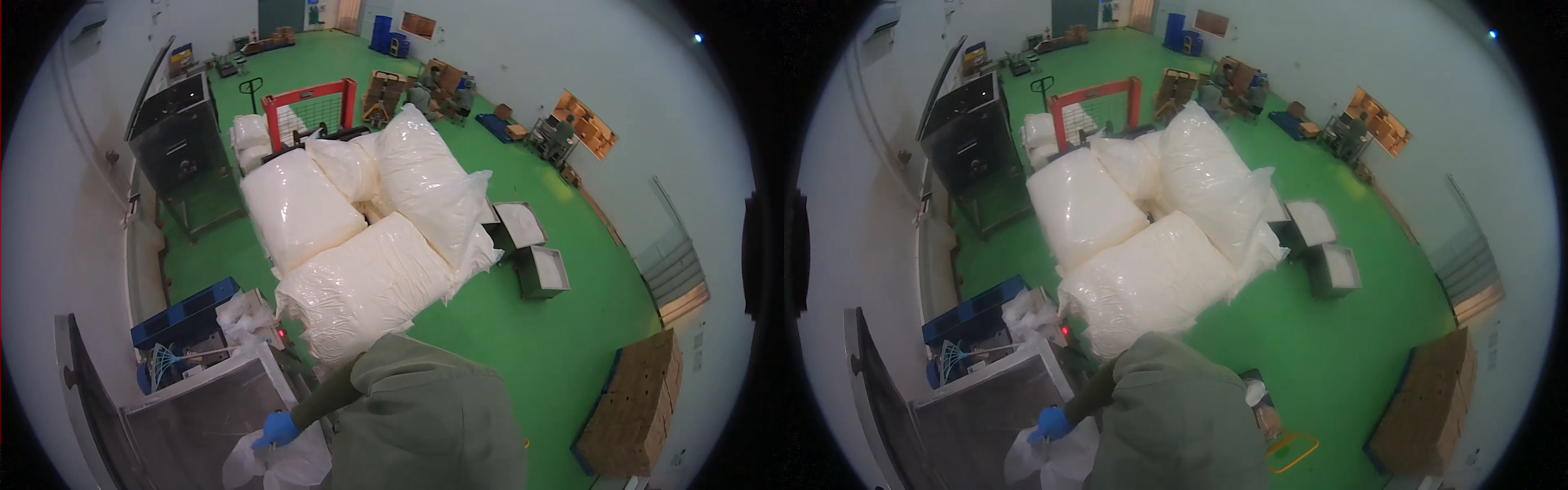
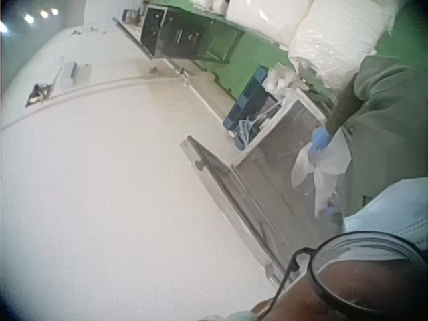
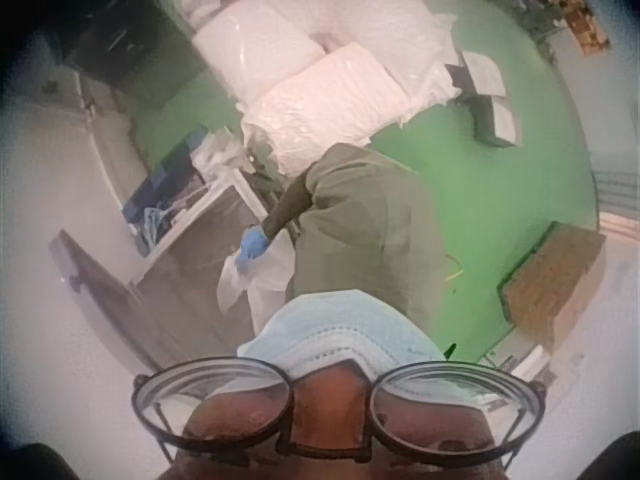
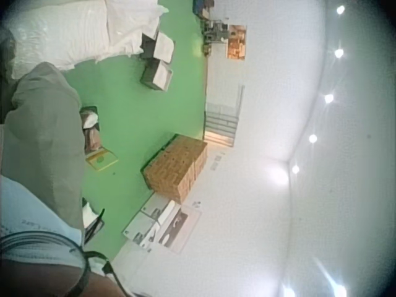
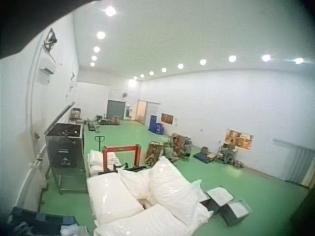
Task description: Dumping the contents of large white sacks into an industrial ribbon mixer.
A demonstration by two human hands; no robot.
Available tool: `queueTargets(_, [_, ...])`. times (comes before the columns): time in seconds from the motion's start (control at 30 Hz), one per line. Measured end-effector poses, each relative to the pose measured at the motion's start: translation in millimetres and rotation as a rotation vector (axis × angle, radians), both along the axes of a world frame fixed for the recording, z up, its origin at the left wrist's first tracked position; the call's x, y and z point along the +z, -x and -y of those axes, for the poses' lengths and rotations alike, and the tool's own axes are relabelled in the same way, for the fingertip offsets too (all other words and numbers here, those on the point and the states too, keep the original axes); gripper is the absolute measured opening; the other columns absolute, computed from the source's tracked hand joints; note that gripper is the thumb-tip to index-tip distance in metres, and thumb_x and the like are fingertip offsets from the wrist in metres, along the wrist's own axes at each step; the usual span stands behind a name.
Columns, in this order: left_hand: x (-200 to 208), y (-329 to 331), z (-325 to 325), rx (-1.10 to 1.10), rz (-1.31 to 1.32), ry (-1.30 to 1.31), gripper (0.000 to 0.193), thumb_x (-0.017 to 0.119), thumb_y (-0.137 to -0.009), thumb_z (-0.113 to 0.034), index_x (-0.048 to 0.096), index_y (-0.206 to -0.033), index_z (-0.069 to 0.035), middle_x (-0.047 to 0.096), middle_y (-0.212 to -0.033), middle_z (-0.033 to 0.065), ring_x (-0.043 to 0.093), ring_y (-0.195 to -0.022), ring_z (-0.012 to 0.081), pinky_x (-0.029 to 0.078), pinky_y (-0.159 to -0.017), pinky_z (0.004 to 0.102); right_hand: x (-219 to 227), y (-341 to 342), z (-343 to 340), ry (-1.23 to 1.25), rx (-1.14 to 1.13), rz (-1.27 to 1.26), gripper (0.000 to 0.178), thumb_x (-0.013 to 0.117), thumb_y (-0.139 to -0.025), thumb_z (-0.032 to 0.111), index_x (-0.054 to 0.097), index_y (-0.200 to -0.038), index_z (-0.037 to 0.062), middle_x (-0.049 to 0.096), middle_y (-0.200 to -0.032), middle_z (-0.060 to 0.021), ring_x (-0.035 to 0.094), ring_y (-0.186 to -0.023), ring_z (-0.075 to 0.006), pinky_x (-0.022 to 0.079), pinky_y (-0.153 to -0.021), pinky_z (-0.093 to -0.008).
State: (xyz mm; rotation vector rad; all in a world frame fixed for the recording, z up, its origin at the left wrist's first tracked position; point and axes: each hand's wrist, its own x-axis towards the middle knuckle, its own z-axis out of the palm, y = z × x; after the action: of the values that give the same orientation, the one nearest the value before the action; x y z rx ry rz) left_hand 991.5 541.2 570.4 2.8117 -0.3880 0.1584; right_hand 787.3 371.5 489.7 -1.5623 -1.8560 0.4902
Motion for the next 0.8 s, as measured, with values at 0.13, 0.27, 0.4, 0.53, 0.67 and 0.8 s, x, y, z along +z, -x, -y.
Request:
queueTargets(0.13, [10,-10,18,-0.037,-0.005,-0.027,0.034,0.040,-0.091,-0.021,0.046,-0.119,-0.002,0.049,-0.120,0.0178,0.048,-0.107,0.0281,0.037,-0.091,0.0390,1,-30,-8,0.184,-0.382,-0.071,0.045,0.056,-0.074,0.026,0.049,-0.117,0.0154,0.060,-0.073,-0.0161,0.059,-0.067,-0.0362,0.046,-0.058,-0.0451])
queueTargets(0.27, [20,-17,40,-0.072,-0.010,-0.057,0.034,0.040,-0.090,-0.021,0.047,-0.118,-0.002,0.049,-0.119,0.0179,0.049,-0.106,0.0281,0.038,-0.090,0.0388,-33,-79,-20,0.509,-0.489,-0.058,0.032,0.055,-0.071,0.022,0.062,-0.100,0.0108,0.062,-0.079,-0.0177,0.060,-0.076,-0.0359,0.047,-0.062,-0.0449])
queueTargets(0.4, [28,-5,39,-0.044,-0.023,-0.092,0.033,0.041,-0.090,-0.022,0.048,-0.117,-0.003,0.050,-0.118,0.0181,0.050,-0.105,0.0281,0.039,-0.089,0.0387,-69,-110,-25,0.595,-0.660,-0.073,0.022,0.056,-0.069,0.018,0.067,-0.085,0.0085,0.064,-0.084,-0.0167,0.062,-0.081,-0.0335,0.049,-0.066,-0.0426])
queueTargets(0.53, [34,14,29,0.009,-0.040,-0.125,0.033,0.041,-0.090,-0.022,0.049,-0.116,-0.003,0.051,-0.117,0.0183,0.051,-0.104,0.0281,0.040,-0.087,0.0385,-92,-144,-35,0.747,-0.803,-0.098,0.023,0.057,-0.067,0.016,0.067,-0.087,0.0093,0.065,-0.088,-0.0143,0.063,-0.084,-0.0296,0.050,-0.068,-0.0410])
queueTargets(0.67, [40,26,25,0.047,-0.054,-0.161,0.032,0.041,-0.090,-0.022,0.050,-0.114,-0.003,0.051,-0.117,0.0184,0.052,-0.103,0.0281,0.041,-0.086,0.0384,-110,-164,-46,0.953,-0.659,0.003,0.025,0.060,-0.067,0.020,0.067,-0.088,0.0098,0.065,-0.089,-0.0112,0.063,-0.079,-0.0246,0.050,-0.066,-0.0390])
queueTargets(0.8, [48,25,27,0.063,-0.060,-0.203,0.032,0.042,-0.090,-0.023,0.051,-0.113,-0.004,0.052,-0.116,0.0186,0.052,-0.102,0.0281,0.042,-0.085,0.0382,-113,-167,-45,0.912,-0.681,0.010,0.018,0.055,-0.073,0.015,0.066,-0.086,0.0088,0.064,-0.085,-0.0093,0.062,-0.074,-0.0217,0.050,-0.065,-0.0369])
